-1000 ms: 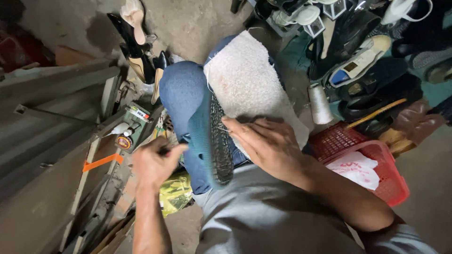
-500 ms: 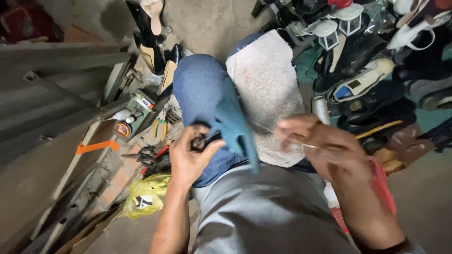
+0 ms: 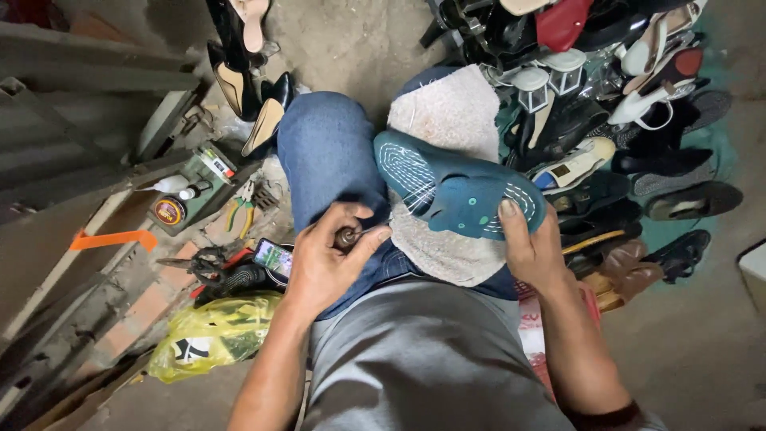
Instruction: Hand-stitching the sole of a sandal and cleaning shoes with a brush in a repair shop.
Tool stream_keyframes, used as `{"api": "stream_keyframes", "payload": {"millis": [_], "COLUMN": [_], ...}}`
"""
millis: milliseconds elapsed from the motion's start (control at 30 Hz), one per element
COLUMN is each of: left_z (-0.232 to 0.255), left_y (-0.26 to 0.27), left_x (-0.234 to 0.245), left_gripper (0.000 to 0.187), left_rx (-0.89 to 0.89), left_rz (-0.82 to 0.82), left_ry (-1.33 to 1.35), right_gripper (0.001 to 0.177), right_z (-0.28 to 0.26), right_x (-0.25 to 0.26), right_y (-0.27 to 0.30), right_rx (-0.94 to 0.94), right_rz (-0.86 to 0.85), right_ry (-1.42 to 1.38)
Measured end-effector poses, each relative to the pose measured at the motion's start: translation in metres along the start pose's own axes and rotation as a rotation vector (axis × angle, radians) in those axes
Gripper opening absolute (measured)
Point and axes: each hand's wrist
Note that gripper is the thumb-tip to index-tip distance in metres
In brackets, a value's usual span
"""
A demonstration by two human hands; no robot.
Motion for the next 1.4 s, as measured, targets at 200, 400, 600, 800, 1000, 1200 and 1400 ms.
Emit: {"api": "stream_keyframes", "payload": {"millis": [200, 400, 600, 800, 1000, 1200, 1400], "left_z": [0.028, 0.018, 0.01, 0.017, 0.032, 0.018, 0.018], "left_y": [-0.013, 0.005, -0.012, -0.036, -0.034, -0.03, -0.026], "left_x": [-0.013, -0.031, -0.035, -0.041, -0.01, -0.028, -0.041], "left_gripper": [0.019, 0.014, 0.015, 0.022, 0.014, 0.005, 0.012], "left_rx": [-0.089, -0.082, -0.216, -0.15, -0.23, -0.205, -0.079], "left_rz": [-0.051, -0.175, -0.061, 0.172, -0.104, -0.135, -0.119], "left_ry": [0.203, 0.351, 0.289, 0.08, -0.231, -0.336, -0.2], "right_gripper": [0.015, 0.022, 0.031, 0.034, 0.029, 0.029, 0.034], "right_z": [0.043, 0.032, 0.025, 0.01, 0.01, 0.009, -0.015], "right_x": [0.006, -0.011, -0.007, -0.011, -0.012, -0.012, -0.004], "right_y": [0.01, 0.011, 0.007, 0.003, 0.005, 0.007, 0.002], "right_rx": [0.399, 0.166, 0.069, 0.086, 0.141, 0.111, 0.068], "right_rz": [-0.018, 0.17, 0.144, 0.139, 0.124, 0.116, 0.016], "right_ry": [0.242, 0.098, 0.079, 0.136, 0.186, 0.244, 0.344]}}
Point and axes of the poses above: each hand's wrist, its own y-axis away from the middle knuckle, its own x-axis out of the back of the hand, z = x × y, and after that the axes turned 10 degrees about -y, right-handed
